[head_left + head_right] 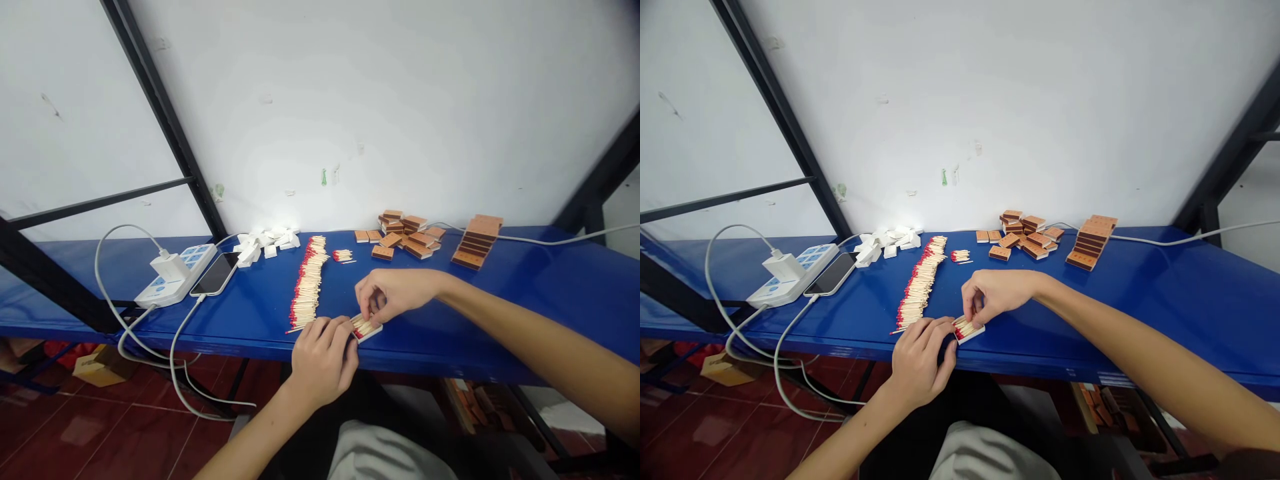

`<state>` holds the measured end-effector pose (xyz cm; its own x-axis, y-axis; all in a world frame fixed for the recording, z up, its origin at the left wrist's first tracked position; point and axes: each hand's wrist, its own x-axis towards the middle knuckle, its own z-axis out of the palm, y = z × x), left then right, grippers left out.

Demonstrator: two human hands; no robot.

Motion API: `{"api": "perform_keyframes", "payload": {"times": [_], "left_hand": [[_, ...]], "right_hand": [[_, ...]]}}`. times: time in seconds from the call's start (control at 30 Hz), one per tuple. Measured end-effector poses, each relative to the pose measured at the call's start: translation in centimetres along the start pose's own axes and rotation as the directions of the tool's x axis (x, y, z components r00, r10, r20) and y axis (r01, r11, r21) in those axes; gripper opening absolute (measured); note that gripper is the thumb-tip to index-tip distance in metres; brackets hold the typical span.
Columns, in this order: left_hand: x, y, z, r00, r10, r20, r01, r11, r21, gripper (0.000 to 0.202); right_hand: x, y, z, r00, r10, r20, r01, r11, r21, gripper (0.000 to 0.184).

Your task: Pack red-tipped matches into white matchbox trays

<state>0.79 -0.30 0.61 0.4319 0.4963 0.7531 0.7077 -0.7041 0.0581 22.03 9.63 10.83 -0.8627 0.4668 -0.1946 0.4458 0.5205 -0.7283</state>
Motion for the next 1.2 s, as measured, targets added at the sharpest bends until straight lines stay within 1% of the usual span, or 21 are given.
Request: {"api": "perform_keyframes", "payload": {"times": [0.1,0.27,0.43,0.53,0.7,0.77,0.8,0.83,0.87,0.9,0.93,0.97,1.0,1.07,1.13,1.2], "left_hand": [[-0.1,0.0,0.0,1.0,-0.001,-0.002,0.001,1.0,0.004,0.024],[0.0,0.0,0.0,1.0,0.001,-0.016,-0.001,1.0,-0.002,0.025],[0.1,0.0,-0.1,1.0,-0.005,-0.021,0.005,1.0,-0.019,0.022],[0.1,0.1,-0.1,0.999,-0.013,-0.029,0.012,1.0,-0.028,0.022],[0.1,0.1,-0.1,0.999,-0.017,-0.033,0.016,1.0,-0.02,0.022],[0.2,0.1,-0.1,0.999,-0.021,-0.029,0.02,1.0,-0.016,0.023],[0.2,0.1,-0.1,0.999,-0.025,-0.026,0.025,1.0,-0.015,0.025],[0.2,0.1,-0.1,0.999,-0.029,-0.024,0.028,0.999,-0.015,0.026],[0.1,0.1,-0.1,0.999,-0.033,-0.022,0.032,0.999,-0.016,0.028],[0.1,0.2,-0.1,0.999,-0.037,-0.024,0.037,0.999,-0.017,0.029],[0.1,0.2,-0.1,0.999,-0.04,-0.029,0.039,0.999,-0.019,0.031],[0.1,0.2,-0.2,0.999,-0.042,-0.033,0.041,0.999,-0.02,0.032],[0.1,0.2,-0.2,0.999,-0.042,-0.034,0.041,0.999,-0.023,0.033],[0.1,0.1,-0.2,0.999,-0.041,-0.033,0.04,0.999,-0.024,0.032],[0.2,0.1,-0.2,0.999,-0.034,-0.028,0.033,0.999,-0.027,0.027],[0.2,0.1,-0.2,0.999,-0.031,-0.027,0.03,0.999,-0.033,0.023]], "right_hand": [[0.1,0.1,0.0,1.0,-0.01,0.004,0.01,1.0,0.016,0.021],[0.3,0.6,0.3,0.999,0.003,0.034,-0.005,0.998,0.066,0.022],[0.6,0.9,0.4,0.999,-0.039,0.031,0.04,0.999,-0.025,0.021],[0.6,0.9,0.3,0.999,-0.038,0.034,0.038,0.999,-0.008,0.026],[0.5,0.7,0.3,0.998,0.017,0.063,-0.022,0.996,0.084,0.04],[0.6,0.5,0.3,0.998,0.027,0.054,-0.032,0.996,0.083,0.04],[0.6,0.5,0.2,0.999,0.036,0.008,-0.036,0.998,0.05,0.039],[0.7,0.6,0.1,0.996,0.046,-0.081,-0.048,0.998,-0.026,0.036],[0.8,0.9,-0.1,0.976,0.056,-0.208,-0.089,0.984,-0.153,0.033],[0.8,1.3,-0.3,0.934,0.051,-0.354,-0.161,0.943,-0.291,0.031],[0.9,2.0,-0.6,0.871,0.025,-0.49,-0.266,0.863,-0.429,0.028],[0.8,2.7,-0.9,0.808,0.006,-0.589,-0.391,0.753,-0.529,0.025],[0.8,3.5,-1.2,0.771,0.017,-0.637,-0.458,0.71,-0.535,0.023],[0.6,5.1,-1.7,0.74,0.051,-0.671,-0.525,0.668,-0.528,0.028],[0.4,6.3,-1.9,0.736,0.096,-0.67,-0.562,0.639,-0.525,0.027],[0.3,6.8,-2.0,0.743,0.132,-0.656,-0.578,0.62,-0.531,0.022]]}}
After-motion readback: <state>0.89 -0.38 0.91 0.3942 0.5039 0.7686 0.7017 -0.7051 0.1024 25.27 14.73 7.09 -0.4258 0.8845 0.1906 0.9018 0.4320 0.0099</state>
